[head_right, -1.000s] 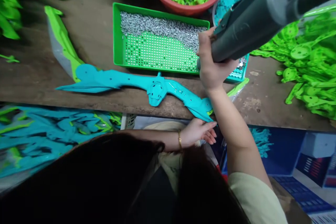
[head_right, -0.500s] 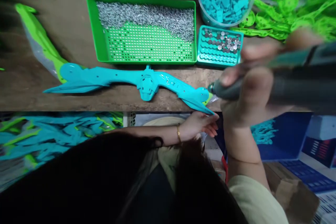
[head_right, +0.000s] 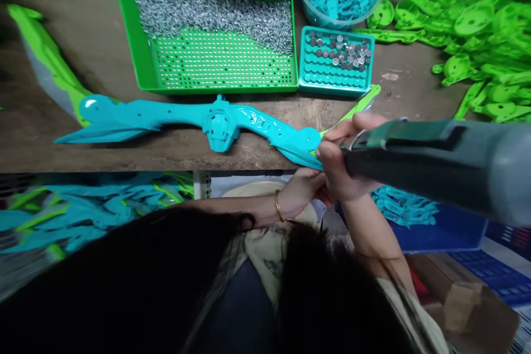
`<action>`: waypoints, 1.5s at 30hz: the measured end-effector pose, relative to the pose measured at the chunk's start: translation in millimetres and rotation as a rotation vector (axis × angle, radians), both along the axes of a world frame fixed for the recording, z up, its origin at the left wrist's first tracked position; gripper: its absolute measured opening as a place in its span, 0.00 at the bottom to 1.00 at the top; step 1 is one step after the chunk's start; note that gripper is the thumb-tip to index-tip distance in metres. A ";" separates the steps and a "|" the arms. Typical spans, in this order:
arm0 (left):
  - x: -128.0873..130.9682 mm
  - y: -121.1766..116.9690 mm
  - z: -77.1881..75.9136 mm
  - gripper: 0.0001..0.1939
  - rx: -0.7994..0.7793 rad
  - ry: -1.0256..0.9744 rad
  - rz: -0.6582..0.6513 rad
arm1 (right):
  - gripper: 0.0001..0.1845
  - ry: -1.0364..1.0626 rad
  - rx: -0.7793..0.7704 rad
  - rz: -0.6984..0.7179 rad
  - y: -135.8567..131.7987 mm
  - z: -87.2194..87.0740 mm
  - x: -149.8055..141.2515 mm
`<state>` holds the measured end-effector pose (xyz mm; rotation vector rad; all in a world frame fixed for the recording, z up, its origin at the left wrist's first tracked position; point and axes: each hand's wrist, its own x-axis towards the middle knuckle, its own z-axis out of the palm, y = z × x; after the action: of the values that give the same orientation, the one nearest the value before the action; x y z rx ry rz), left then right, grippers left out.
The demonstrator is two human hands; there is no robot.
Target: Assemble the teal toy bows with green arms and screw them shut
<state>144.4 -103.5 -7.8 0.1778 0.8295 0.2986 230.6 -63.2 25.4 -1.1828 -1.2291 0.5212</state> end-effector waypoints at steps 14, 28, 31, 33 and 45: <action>-54.0 15.3 4.0 0.20 0.104 0.161 -0.003 | 0.16 0.129 0.216 0.034 48.6 27.8 -14.1; -69.7 14.9 -0.6 0.21 0.181 0.150 0.195 | 0.19 0.025 0.101 0.033 148.7 -40.4 -59.9; -73.6 17.3 0.6 0.22 0.165 0.155 0.151 | 0.20 -0.028 0.142 -0.012 147.3 -38.6 -60.1; -75.8 20.3 1.6 0.22 0.150 0.160 0.113 | 0.19 -0.047 0.194 -0.027 146.1 -35.2 -62.4; -78.6 27.6 3.4 0.21 0.147 0.192 0.106 | 0.16 0.037 0.366 -0.015 126.4 -0.3 -49.8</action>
<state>65.8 -75.9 -4.4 0.3037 1.0095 0.4479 180.8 63.1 25.2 -0.8675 -1.2222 0.2889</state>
